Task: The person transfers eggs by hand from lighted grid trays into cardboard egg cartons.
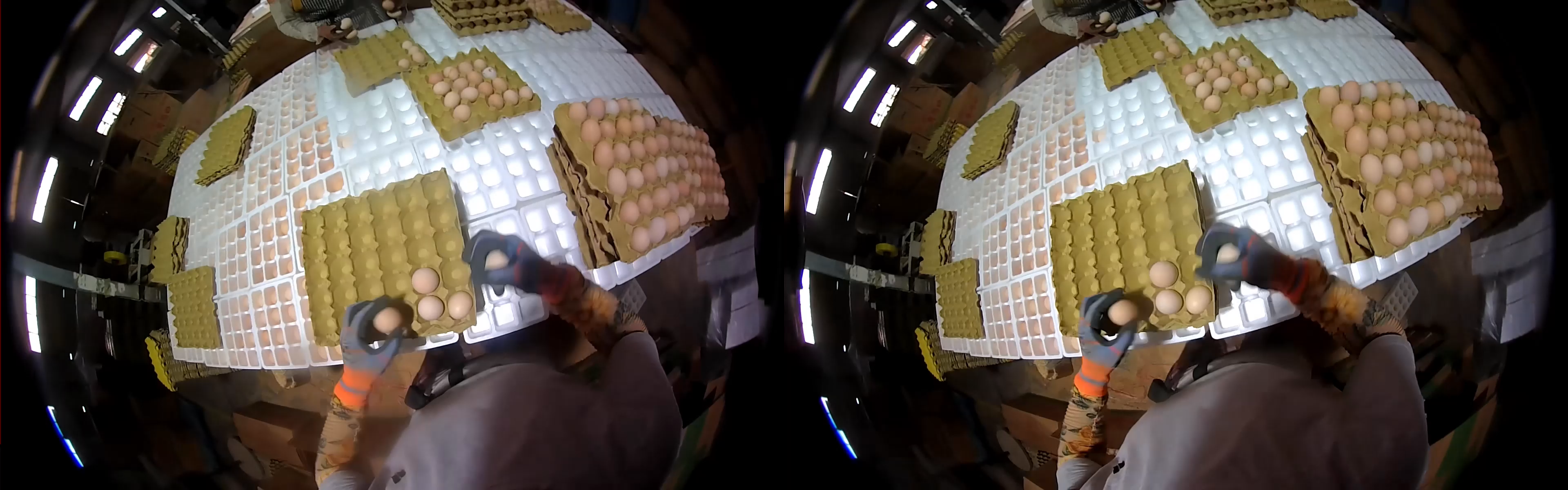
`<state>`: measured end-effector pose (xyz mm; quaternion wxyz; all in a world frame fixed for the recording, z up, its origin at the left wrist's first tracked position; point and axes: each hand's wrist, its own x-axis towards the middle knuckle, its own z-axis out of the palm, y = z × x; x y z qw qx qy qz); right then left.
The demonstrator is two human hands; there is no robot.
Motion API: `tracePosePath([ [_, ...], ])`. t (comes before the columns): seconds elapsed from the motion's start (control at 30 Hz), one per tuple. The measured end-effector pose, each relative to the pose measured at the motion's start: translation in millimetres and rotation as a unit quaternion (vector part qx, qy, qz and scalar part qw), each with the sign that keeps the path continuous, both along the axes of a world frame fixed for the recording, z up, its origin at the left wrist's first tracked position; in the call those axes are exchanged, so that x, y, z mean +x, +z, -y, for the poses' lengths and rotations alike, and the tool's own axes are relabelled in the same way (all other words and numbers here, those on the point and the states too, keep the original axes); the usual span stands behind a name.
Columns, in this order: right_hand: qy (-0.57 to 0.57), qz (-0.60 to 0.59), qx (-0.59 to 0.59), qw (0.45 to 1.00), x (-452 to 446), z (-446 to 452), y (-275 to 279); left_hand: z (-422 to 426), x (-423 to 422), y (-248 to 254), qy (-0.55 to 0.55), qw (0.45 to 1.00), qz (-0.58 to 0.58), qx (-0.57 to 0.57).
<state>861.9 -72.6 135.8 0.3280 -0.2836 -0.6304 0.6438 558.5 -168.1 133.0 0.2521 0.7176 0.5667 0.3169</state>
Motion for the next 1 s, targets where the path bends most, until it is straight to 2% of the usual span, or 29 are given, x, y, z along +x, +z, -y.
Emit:
tracePosePath([
  [0.03, 0.0, 0.147, 0.195, 0.97, -7.6, 12.5, 6.5, 3.7, -0.2, -4.2, 0.109, 0.978, 0.176, -0.015],
  [0.07, 0.002, 0.231, 0.313, 0.921, -16.8, 28.3, 6.9, 4.2, 8.6, 10.1, 0.191, 0.901, 0.381, -0.084],
  [0.1, 0.005, 0.311, 0.421, 0.852, -27.5, 41.9, 8.3, 3.5, 14.7, 16.5, 0.163, 0.811, 0.56, -0.057],
  [0.13, 0.095, 0.476, 0.33, 0.81, -49.0, 50.1, 29.5, 0.6, 2.8, 2.4, 0.114, 0.911, 0.396, 0.022],
  [0.17, 0.093, 0.478, 0.33, 0.808, -46.7, 52.8, 27.2, -2.2, -11.6, -11.1, 0.061, 0.969, 0.216, 0.1],
  [0.2, 0.047, 0.411, 0.305, 0.858, -41.9, 47.0, 19.0, -0.9, -8.3, 6.4, 0.072, 0.92, 0.351, -0.16],
  [0.23, 0.0, 0.337, 0.28, 0.899, -37.3, 35.9, 8.6, -4.0, 12.8, 18.2, -0.008, 0.99, 0.13, -0.047],
  [0.27, -0.083, 0.201, 0.228, 0.949, -29.4, 24.0, -8.5, -3.2, 34.4, 31.3, -0.018, 1.0, -0.001, 0.001],
  [0.3, -0.071, 0.078, -0.064, 0.992, -20.0, 14.3, 8.1, 0.4, 49.0, 37.8, -0.025, 0.99, -0.133, 0.046],
  [0.33, -0.103, 0.071, -0.099, 0.987, -15.9, 9.3, 10.9, 1.7, 53.5, 30.8, -0.021, 0.99, -0.129, 0.048],
  [0.37, -0.137, 0.063, -0.135, 0.979, -13.4, 9.0, 12.1, 1.7, 55.2, 20.0, -0.038, 0.973, -0.223, 0.046],
  [0.4, -0.108, 0.105, -0.129, 0.98, -13.8, 14.5, 11.8, -0.5, 53.6, 13.3, -0.058, 0.946, -0.317, 0.045],
  [0.43, -0.062, 0.191, 0.1, 0.975, -15.3, 22.4, 13.9, -2.5, 49.2, 11.2, -0.062, 0.946, -0.315, 0.048],
  [0.47, -0.022, 0.325, 0.218, 0.92, -20.0, 32.8, 17.1, -3.6, 44.5, 9.6, -0.059, 0.968, -0.238, 0.052],
  [0.5, 0.022, 0.448, 0.327, 0.832, -30.5, 41.6, 25.6, -4.5, 39.4, 7.8, -0.055, 0.984, -0.16, 0.054],
  [0.53, 0.107, 0.531, 0.319, 0.778, -43.8, 43.7, 25.7, -3.5, 32.3, 5.3, -0.058, 0.99, -0.114, 0.067],
  [0.57, 0.124, 0.566, 0.292, 0.761, -53.9, 50.1, 31.8, -4.1, 25.4, 7.2, -0.065, 0.99, -0.111, 0.066],
  [0.6, 0.109, 0.557, 0.318, 0.759, -53.3, 51.0, 26.7, -4.7, 18.8, 11.0, -0.035, 0.989, 0.125, -0.068],
  [0.63, 0.092, 0.547, 0.347, 0.756, -51.8, 48.6, 18.9, -8.6, 11.9, 14.1, -0.002, 0.916, 0.349, -0.198],
  [0.67, 0.087, 0.552, 0.342, 0.755, -48.1, 48.4, 8.9, -14.4, 5.9, 15.5, -0.054, 0.828, 0.517, -0.211],
  [0.7, -0.008, 0.385, 0.202, 0.901, -41.5, 49.0, -1.5, -25.2, -0.7, 14.8, -0.093, 0.888, 0.422, -0.161],
  [0.73, -0.108, 0.187, 0.051, 0.975, -38.9, 49.5, 4.5, -36.3, -7.3, 14.1, -0.123, 0.933, 0.325, -0.099],
  [0.77, -0.182, 0.075, -0.141, 0.97, -32.1, 55.3, 16.2, -52.5, -4.6, 0.3, -0.17, 0.975, 0.129, 0.055],
  [0.8, -0.229, -0.033, -0.164, 0.959, -20.5, 53.7, 5.8, -53.3, 9.0, 15.1, -0.167, 0.981, -0.016, 0.1],
  [0.83, -0.271, -0.141, -0.183, 0.934, -8.5, 52.5, -6.2, -45.1, 25.7, 33.6, -0.092, 0.986, -0.131, 0.053],
  [0.9, -0.392, -0.097, -0.159, 0.901, 18.4, 46.3, -36.7, -55.6, 49.2, 24.5, -0.06, 0.93, -0.361, 0.035],
  [0.97, -0.481, 0.07, -0.076, 0.871, 48.0, 28.1, -69.6, -67.7, 51.8, 31.3, -0.079, 0.936, -0.341, 0.022],
  [1.0, -0.509, 0.158, 0.011, 0.846, 63.3, 11.1, -98.9, -74.0, 50.6, 36.3, -0.094, 0.941, -0.325, 0.007],
])
